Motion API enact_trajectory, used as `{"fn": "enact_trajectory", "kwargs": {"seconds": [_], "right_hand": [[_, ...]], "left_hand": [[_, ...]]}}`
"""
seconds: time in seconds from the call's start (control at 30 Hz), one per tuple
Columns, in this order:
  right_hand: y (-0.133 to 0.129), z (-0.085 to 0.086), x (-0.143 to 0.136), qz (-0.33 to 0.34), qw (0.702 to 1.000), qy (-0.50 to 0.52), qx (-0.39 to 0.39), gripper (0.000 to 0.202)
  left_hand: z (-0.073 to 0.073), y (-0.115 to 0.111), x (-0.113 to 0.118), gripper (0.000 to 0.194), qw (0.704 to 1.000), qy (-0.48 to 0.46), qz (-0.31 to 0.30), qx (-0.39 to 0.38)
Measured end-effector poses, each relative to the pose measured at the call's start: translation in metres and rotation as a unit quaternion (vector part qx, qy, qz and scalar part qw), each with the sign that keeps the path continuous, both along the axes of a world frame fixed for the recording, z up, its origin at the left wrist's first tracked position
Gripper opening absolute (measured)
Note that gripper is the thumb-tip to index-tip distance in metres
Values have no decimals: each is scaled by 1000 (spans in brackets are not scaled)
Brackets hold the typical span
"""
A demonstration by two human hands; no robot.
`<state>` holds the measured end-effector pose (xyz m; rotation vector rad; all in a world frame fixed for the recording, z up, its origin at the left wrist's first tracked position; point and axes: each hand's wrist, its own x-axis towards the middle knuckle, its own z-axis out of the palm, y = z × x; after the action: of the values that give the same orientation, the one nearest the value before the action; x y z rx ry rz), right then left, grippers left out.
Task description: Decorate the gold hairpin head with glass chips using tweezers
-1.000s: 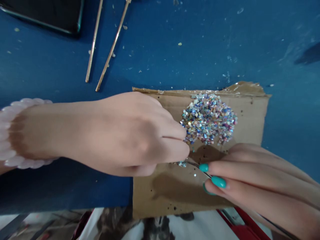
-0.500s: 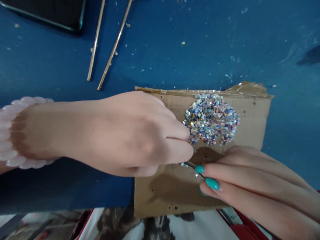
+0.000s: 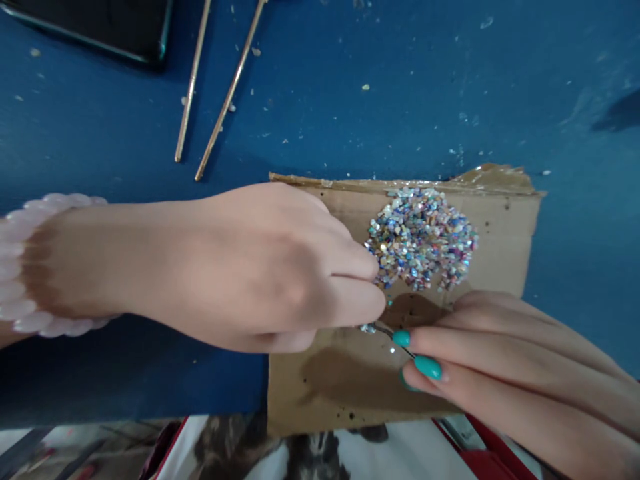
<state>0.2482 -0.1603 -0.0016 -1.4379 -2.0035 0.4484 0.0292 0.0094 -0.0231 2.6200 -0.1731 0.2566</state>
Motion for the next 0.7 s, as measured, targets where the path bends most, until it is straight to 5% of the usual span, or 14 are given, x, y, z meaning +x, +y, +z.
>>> {"fn": "enact_trajectory", "kwargs": {"seconds": [0.3,0.5,0.7], "right_hand": [[0,-5,8,13,1000,0,24,24],[6,2,-10,-94,994,52,-33,18],[9,4,-9,-91,994,60,-5,17]], "left_hand": [[1,0,0,21,1000,6,2,-8],[1,0,-3,24,1000,18,5,-22],[1,0,-4,22,999,18,6,-29]]}}
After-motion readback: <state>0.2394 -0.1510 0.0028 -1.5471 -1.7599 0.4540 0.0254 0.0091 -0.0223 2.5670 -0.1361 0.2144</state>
